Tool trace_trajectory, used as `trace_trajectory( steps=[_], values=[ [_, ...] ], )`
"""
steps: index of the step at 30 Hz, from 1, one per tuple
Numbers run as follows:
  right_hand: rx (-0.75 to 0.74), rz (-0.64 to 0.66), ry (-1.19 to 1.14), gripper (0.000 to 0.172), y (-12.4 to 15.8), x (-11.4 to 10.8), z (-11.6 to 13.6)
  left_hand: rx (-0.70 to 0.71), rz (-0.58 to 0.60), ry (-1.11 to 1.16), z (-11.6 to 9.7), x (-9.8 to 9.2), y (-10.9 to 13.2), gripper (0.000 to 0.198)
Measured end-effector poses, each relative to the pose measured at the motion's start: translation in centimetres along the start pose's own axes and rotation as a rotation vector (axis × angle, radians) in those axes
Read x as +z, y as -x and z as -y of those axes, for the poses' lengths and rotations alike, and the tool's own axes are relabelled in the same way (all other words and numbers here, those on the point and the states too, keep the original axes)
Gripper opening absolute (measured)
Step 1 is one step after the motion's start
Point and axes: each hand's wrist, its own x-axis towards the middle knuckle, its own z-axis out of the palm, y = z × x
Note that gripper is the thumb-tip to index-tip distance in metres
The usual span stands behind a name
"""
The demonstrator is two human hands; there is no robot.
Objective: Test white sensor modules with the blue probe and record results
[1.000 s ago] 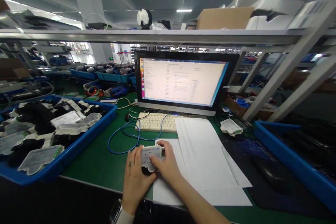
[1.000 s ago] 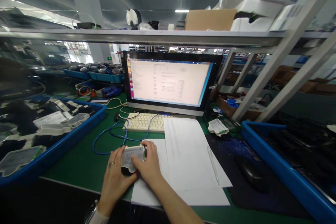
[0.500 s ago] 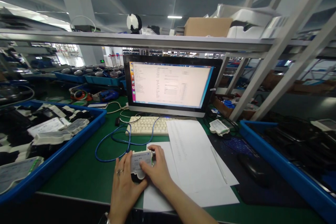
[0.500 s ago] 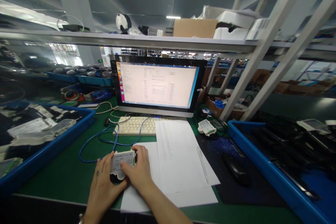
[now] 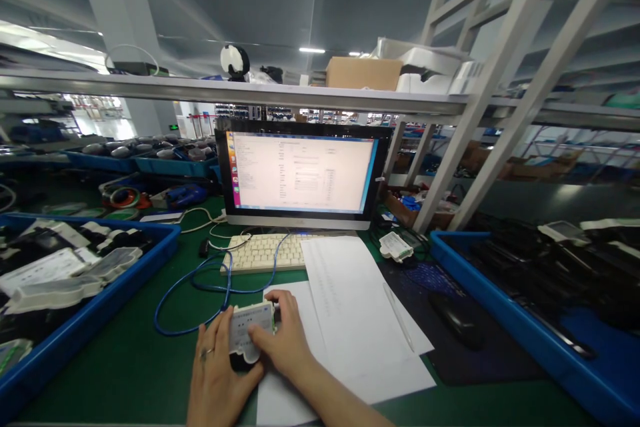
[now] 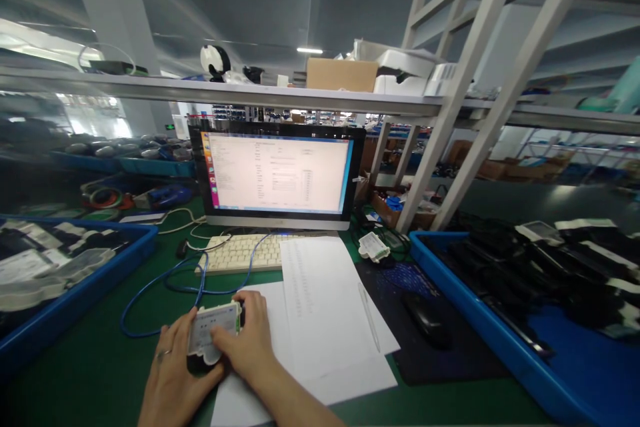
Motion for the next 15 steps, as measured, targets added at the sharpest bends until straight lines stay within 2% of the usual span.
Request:
trace_trajectory(
  steps=[11,15],
  values=[
    [-0.011,-0.005,-0.011,0.042,0.08,-0.03,-0.14,0.007,0.006,0.03,0.27,-0.12,0.14,0.072],
    [-0.015,-0.007,-0.014,0.041,0.0,0.1,-0.21,-0.041,0.027,0.062,0.15,-0.07,0.18,0.071]
  ],
)
